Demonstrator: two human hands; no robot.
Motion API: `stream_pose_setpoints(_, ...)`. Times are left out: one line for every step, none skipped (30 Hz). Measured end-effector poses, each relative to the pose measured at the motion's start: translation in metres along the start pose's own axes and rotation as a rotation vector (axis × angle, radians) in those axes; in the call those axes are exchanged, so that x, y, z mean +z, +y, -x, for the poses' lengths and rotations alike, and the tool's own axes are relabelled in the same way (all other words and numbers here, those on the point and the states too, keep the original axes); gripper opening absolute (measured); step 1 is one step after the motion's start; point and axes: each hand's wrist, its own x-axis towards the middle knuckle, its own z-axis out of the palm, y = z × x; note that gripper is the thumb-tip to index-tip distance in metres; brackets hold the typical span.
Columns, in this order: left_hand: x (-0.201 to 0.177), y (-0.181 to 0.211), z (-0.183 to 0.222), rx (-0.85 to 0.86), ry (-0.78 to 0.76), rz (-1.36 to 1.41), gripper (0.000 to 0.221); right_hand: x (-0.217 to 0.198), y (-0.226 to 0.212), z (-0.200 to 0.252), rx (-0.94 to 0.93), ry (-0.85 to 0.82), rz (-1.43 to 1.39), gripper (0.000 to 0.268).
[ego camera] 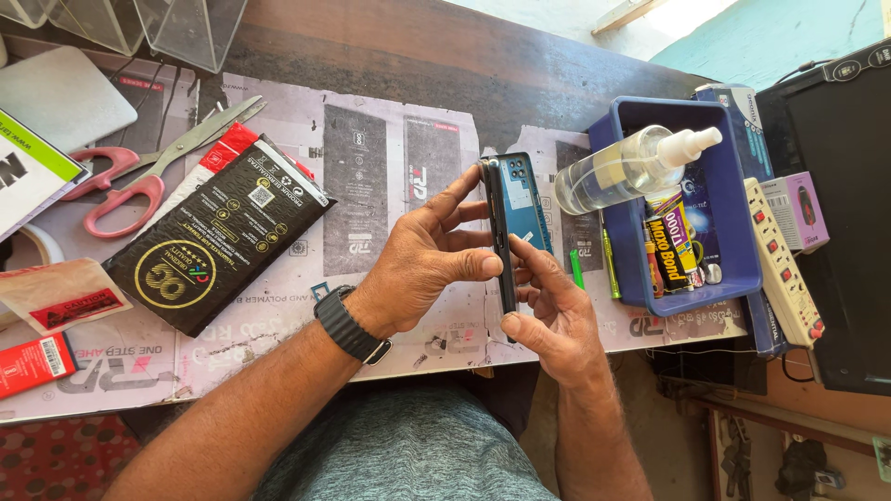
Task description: The person aligns and presses the back cover onto a smartphone chassis, then repeatedly checks the edges and corners to ensure the cover is securely attached. The person handles the phone with both hands, rotating it to inspect different sides.
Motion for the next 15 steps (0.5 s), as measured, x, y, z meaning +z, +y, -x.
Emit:
stream_pose_setpoints(0.0,0.0,0.0,0.003,-0.001,0.003,0.111,0.0,0.001,0.0,-0.001,0.001,-0.002,0.085)
stream_pose_setpoints(0.001,0.001,0.0,0.005,-0.003,0.007,0.112,0.001,0.002,0.0,-0.001,0.002,-0.004,0.085)
stream_pose_setpoints(0.001,0.001,0.0,0.009,0.0,0.003,0.112,0.001,0.002,-0.001,-0.006,-0.003,-0.01,0.085)
stream_pose_setpoints(0.0,0.001,0.0,0.011,0.003,0.0,0.112,0.001,0.003,-0.001,-0.009,-0.009,-0.017,0.085)
stream_pose_setpoints(0.0,0.0,0.0,0.014,0.006,-0.003,0.112,0.001,0.002,-0.002,-0.013,-0.014,-0.024,0.084)
stream_pose_setpoints(-0.001,0.0,0.0,0.018,0.008,-0.007,0.113,0.001,0.002,-0.002,0.007,-0.016,-0.025,0.085)
stream_pose_setpoints(-0.001,-0.001,0.0,0.022,0.01,-0.011,0.114,0.001,0.0,-0.002,0.026,-0.017,-0.025,0.085)
stream_pose_setpoints(-0.001,0.0,0.0,0.024,0.011,-0.019,0.115,0.002,-0.001,-0.002,0.043,-0.017,-0.029,0.085)
stream_pose_setpoints(-0.001,-0.001,0.0,0.027,0.027,-0.031,0.115,0.002,-0.003,-0.002,0.058,-0.022,-0.023,0.085)
stream_pose_setpoints(0.0,-0.001,0.0,0.029,0.043,-0.048,0.115,0.002,-0.005,-0.002,0.07,-0.026,-0.021,0.085)
stream_pose_setpoints(0.0,-0.002,0.0,0.03,0.059,-0.064,0.116,0.003,-0.007,-0.002,0.082,-0.03,-0.018,0.084)
stream_pose_setpoints(0.001,-0.001,0.001,0.039,0.059,-0.085,0.116,0.004,-0.009,-0.002,0.082,-0.043,-0.016,0.083)
stream_pose_setpoints(0.001,-0.001,0.001,0.048,0.059,-0.106,0.116,0.003,-0.011,-0.003,0.082,-0.055,-0.014,0.082)
stream_pose_setpoints(0.001,-0.001,0.001,0.058,0.057,-0.129,0.116,0.003,-0.012,-0.005,0.079,-0.068,-0.012,0.08)
stream_pose_setpoints(0.0,0.0,0.002,0.067,0.054,-0.151,0.115,0.004,-0.013,-0.006,0.095,-0.068,-0.014,0.08)
